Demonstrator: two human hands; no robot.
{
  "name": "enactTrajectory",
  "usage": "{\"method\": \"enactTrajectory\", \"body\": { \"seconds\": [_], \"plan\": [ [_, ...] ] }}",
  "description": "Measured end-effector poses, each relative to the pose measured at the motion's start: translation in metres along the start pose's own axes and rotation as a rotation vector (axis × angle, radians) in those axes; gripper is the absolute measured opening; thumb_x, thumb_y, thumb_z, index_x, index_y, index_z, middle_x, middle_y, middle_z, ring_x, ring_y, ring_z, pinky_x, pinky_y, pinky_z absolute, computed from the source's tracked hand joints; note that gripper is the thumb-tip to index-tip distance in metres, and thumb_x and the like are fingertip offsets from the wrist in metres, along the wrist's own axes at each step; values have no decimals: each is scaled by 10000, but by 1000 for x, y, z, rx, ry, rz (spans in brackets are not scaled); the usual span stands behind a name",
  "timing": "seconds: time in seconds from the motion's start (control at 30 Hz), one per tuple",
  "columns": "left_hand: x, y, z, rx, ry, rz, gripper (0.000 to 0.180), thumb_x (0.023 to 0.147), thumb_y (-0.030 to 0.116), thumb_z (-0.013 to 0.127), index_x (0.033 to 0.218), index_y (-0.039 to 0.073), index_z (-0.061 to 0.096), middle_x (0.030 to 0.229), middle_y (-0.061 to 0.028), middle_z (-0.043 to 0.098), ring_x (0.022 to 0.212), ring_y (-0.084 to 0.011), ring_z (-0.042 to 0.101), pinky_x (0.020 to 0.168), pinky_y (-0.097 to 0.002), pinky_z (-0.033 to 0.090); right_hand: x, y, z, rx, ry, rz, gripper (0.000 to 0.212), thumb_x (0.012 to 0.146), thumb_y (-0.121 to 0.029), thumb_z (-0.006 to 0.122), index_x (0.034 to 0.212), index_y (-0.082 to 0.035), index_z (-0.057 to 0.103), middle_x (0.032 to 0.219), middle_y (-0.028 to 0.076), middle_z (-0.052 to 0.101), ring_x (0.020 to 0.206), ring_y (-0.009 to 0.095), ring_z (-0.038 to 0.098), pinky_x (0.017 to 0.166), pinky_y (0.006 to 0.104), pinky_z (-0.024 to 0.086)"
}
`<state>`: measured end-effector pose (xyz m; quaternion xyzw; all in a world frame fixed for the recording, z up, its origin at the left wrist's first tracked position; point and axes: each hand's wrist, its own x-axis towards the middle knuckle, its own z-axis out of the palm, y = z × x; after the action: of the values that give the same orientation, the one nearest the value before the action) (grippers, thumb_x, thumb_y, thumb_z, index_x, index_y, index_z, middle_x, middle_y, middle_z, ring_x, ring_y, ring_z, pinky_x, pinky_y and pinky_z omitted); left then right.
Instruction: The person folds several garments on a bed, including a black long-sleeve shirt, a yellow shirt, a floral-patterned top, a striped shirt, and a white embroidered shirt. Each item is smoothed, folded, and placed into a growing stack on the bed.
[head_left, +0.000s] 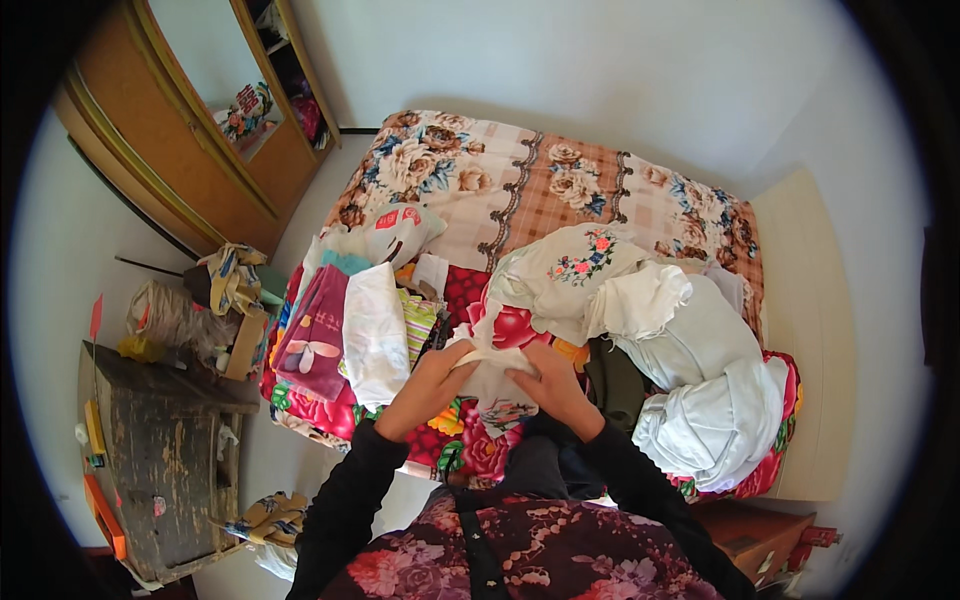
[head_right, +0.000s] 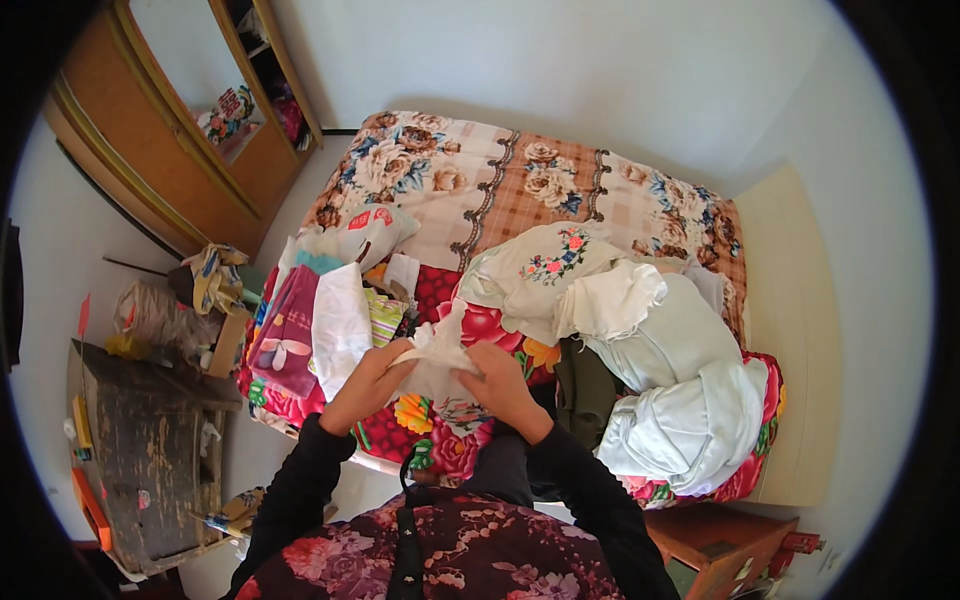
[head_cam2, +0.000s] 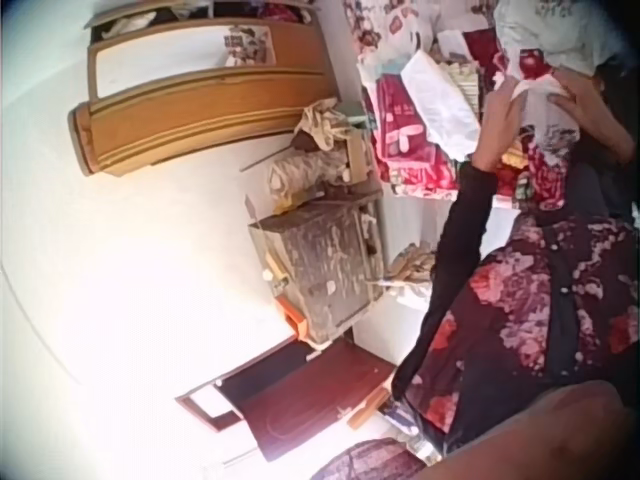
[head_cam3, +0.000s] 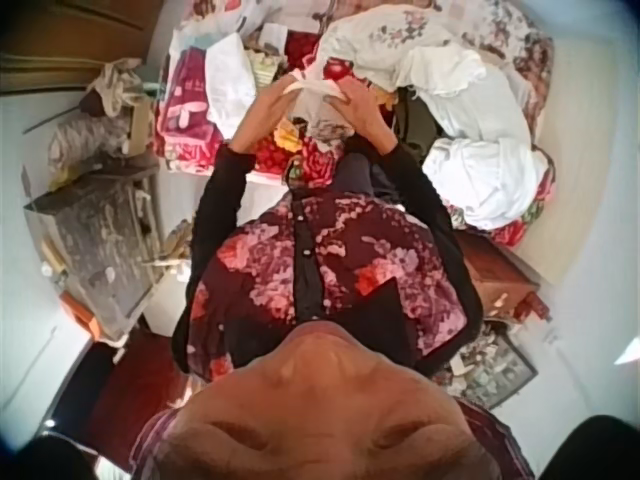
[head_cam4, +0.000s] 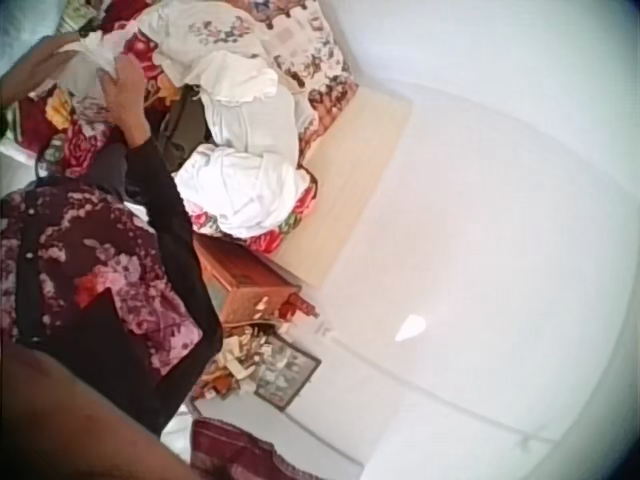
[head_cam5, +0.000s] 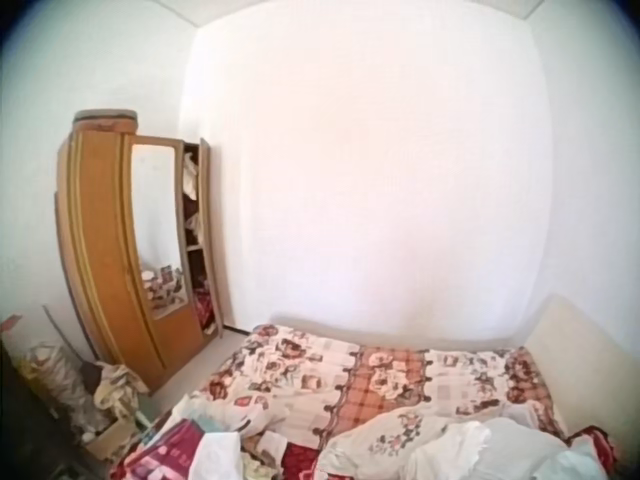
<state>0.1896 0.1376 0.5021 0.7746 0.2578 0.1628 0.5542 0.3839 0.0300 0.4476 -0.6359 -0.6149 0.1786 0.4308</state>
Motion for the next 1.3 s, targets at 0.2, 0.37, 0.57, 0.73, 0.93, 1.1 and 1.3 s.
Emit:
{"method": "enactTrajectory", "body": {
  "seconds": [0.2,0.37,0.57,0.73,0.93,1.1,1.3],
  "plan": [
    [28,32,13,-725,291,-144,194,947,163,485,1038,12,566,845,7,585,770,-68,543,697,-244,454,-8,-18,-7,51,349,-48,209,773,-25,610,976,-15,561,923,137,548,815,291,541,724,353,443],
    [41,59,14,-953,282,-16,225,966,224,495,1074,42,572,974,1,597,872,-73,563,767,-227,457,-48,-26,-2,277,75,15,381,779,-133,646,1106,9,513,998,133,554,880,240,592,786,324,468],
    [34,115,1,-946,297,60,250,972,230,474,1138,53,537,1091,-39,605,984,-121,580,833,-276,461,-48,-23,22,54,70,150,777,723,-306,761,1307,20,365,1264,239,458,1154,374,475,957,405,393],
    [23,146,-7,-898,290,211,285,985,208,435,1189,20,501,1179,-90,580,1093,-193,565,949,-370,438,-34,-33,20,134,161,164,1003,697,-345,778,1405,44,184,1389,255,315,1263,390,353,1034,426,303],
    [-6,147,10,-622,179,279,410,972,203,445,1306,-30,398,1270,-115,504,1176,-218,494,986,-365,390,-28,-71,29,162,183,46,1004,656,-368,800,1375,46,233,1339,234,373,1237,381,379,1013,424,315],
    [-31,138,14,-389,191,364,468,952,225,485,1321,-42,377,1288,-104,488,1179,-192,474,984,-337,369,-43,-58,23,225,253,69,238,796,-88,645,1020,-27,592,1063,155,595,979,284,591,827,360,456],
    [-47,141,-2,-523,337,342,533,929,286,532,1330,-30,381,1312,-124,477,1193,-235,478,1006,-378,362,-61,-33,-31,394,448,260,97,929,-72,485,937,-7,556,849,86,633,755,145,602,698,256,471]
  ]
}}
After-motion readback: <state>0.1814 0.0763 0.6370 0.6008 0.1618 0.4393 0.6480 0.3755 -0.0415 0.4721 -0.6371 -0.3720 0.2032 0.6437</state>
